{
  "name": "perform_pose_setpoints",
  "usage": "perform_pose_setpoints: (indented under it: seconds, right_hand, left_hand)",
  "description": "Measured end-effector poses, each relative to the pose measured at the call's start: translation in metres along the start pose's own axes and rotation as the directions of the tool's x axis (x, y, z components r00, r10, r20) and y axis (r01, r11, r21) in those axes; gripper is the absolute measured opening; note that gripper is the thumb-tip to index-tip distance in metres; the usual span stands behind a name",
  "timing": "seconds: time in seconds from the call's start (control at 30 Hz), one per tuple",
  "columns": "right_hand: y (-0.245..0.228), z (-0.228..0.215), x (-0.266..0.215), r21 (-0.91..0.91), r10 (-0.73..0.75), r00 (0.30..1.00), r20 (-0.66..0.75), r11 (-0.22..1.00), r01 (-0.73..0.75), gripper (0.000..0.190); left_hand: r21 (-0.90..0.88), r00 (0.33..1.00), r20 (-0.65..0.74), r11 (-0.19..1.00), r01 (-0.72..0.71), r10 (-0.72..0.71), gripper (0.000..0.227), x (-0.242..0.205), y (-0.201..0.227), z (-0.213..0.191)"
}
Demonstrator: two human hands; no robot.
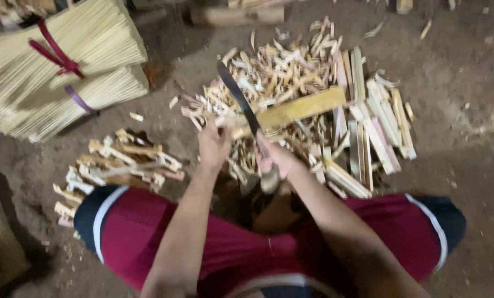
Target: The person sits on the floor and uses a knife to shave thin strips from a small wooden block, creating a pile of wood shavings. The person repeatedly shaves the block, occasionally adjusting its position, and discards the shavings onto the floor.
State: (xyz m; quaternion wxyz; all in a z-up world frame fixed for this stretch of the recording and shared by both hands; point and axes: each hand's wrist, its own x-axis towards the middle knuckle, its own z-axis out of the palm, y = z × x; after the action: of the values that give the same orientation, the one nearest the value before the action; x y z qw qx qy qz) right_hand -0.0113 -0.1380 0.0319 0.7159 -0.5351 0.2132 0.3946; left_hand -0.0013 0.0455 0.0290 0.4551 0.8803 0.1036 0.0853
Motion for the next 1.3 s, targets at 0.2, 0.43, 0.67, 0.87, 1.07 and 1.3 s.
perform_pose_setpoints:
  seconds: [0.2, 0.43, 0.67, 0.87, 1.07, 1.3]
  right_hand:
    - [0.006, 0.018, -0.014, -0.667, -0.408, 0.874, -0.264, 0.732, 0.14, 0.063]
    - [-0.013, 0.027, -0.042, -0.408, -0.984, 0.113, -0.14, 0.161, 0.899, 0.026]
    - [0.009, -0.011, 0.013, -0.676, -0.441, 0.864, -0.244, 0.716, 0.175, 0.05]
    - [-0.027, 0.021, -0.039, -0.619, -0.453, 0.868, -0.205, 0.747, 0.244, 0.059]
    - [-0.017, 0.022, -0.043, -0.497, -0.976, 0.2, -0.091, 0.218, 0.84, 0.033]
    - [0.037, -0.019, 0.027, -0.558, -0.223, 0.903, -0.368, 0.83, -0.022, 0.056]
  left_hand:
    - [-0.054, 0.996, 0.073, 0.997, 0.056, -0.052, 0.03, -0.001, 0.026, -0.024]
    - [-0.062, 0.997, -0.01, 0.995, -0.072, 0.072, 0.028, -0.014, 0.046, -0.023]
    - [0.004, 0.991, -0.037, 0.991, -0.132, 0.132, 0.036, 0.011, 0.014, -0.005]
    - [0.02, 0.993, 0.015, 0.993, -0.119, 0.119, 0.035, 0.017, 0.004, -0.005]
    - [-0.049, 0.994, 0.073, 0.996, -0.075, 0.078, 0.038, -0.001, -0.004, 0.001]
    - [-0.055, 0.994, 0.008, 0.993, -0.105, 0.105, 0.033, -0.005, 0.022, -0.011]
